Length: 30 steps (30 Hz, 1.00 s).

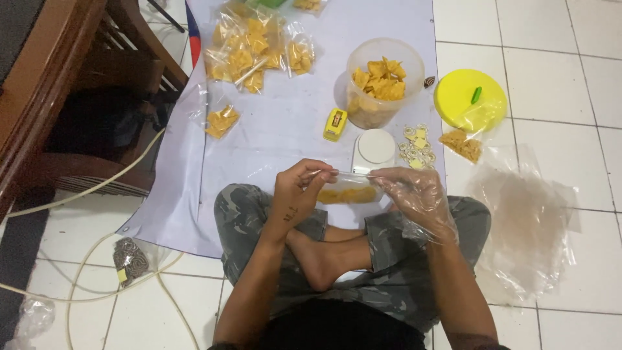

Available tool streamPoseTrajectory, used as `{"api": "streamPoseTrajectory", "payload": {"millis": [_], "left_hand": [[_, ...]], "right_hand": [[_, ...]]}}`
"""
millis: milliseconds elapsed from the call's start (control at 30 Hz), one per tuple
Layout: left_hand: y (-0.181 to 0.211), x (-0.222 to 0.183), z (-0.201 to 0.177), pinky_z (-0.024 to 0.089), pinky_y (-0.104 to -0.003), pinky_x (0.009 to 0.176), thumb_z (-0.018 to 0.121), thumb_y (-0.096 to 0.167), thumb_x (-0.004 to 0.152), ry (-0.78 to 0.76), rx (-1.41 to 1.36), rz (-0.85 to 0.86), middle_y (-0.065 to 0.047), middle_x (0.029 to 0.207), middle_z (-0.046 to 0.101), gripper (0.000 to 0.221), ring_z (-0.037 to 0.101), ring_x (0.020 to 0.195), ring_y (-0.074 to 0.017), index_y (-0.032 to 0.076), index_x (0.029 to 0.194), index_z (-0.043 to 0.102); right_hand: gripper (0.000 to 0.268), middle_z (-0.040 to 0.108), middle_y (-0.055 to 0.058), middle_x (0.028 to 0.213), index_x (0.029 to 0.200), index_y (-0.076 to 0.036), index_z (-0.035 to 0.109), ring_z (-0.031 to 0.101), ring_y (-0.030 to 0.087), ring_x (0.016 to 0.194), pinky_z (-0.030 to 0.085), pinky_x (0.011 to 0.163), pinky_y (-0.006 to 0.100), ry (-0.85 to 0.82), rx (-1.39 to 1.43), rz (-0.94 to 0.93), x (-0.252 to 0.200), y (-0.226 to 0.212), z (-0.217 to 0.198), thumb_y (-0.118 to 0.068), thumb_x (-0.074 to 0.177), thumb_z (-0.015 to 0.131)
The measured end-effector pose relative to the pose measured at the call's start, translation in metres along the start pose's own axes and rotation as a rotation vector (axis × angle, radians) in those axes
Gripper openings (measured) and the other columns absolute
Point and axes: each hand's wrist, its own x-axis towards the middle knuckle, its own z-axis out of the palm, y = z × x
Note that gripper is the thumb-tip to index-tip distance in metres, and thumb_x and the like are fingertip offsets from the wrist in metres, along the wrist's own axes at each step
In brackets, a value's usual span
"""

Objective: Packaging chips into small plastic bags and weighing them on a digital scale

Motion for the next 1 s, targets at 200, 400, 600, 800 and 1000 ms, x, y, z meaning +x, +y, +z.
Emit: {"api": "streamPoseTrajectory", "payload": {"millis": [200,400,600,800,1000], "left_hand": [[0.007,-0.002,-0.006,0.063,-0.036,0.073,0.062,0.010,0.100,0.019,0.060,0.169,-0.016,0.085,0.079,0.016,0.078,0.081,-0.0236,0.004,0.106,0.076],[0.012,0.000,-0.013,0.060,-0.036,0.081,0.056,-0.001,0.101,-0.103,-0.061,0.173,-0.014,0.096,0.078,0.023,0.070,0.090,-0.0145,0.002,0.104,0.078],[0.017,-0.002,-0.014,0.059,-0.040,0.086,0.060,-0.011,0.091,-0.125,-0.108,0.058,-0.017,0.105,0.075,0.028,0.070,0.098,-0.0224,-0.002,0.112,0.075],[0.011,0.003,-0.008,0.063,-0.038,0.080,0.073,0.002,0.092,0.040,0.029,0.136,-0.015,0.094,0.079,0.018,0.075,0.094,-0.0231,0.002,0.109,0.078],[0.029,0.006,-0.012,0.064,-0.040,0.072,0.065,-0.005,0.093,0.051,0.177,0.213,-0.014,0.084,0.077,0.016,0.078,0.078,-0.0286,0.003,0.101,0.076]], "right_hand": [[0.017,0.079,0.016,0.083,0.102,-0.005,0.081,0.076,0.022,0.075,0.061,0.060,0.036,0.025,-0.041,-0.098,0.003,0.005,0.002,-0.001,0.090,0.070],[0.023,0.077,0.019,0.089,0.101,0.001,0.078,0.073,0.022,0.077,0.060,0.047,0.030,-0.002,0.094,-0.090,0.005,0.004,-0.005,0.004,0.093,0.057],[0.015,0.078,0.019,0.086,0.098,-0.002,0.080,0.076,0.029,0.078,0.062,0.062,0.039,-0.011,0.040,-0.221,0.002,-0.009,-0.005,0.002,0.087,0.071],[0.034,0.078,0.019,0.089,0.118,0.002,0.074,0.076,0.027,0.085,0.062,0.074,0.043,0.067,-0.027,-0.277,0.007,0.008,0.000,0.003,0.084,0.077],[0.015,0.079,0.011,0.086,0.099,-0.006,0.082,0.077,0.022,0.082,0.059,0.075,0.034,0.146,-0.085,-0.253,0.007,0.013,0.006,0.001,0.086,0.078]]}}
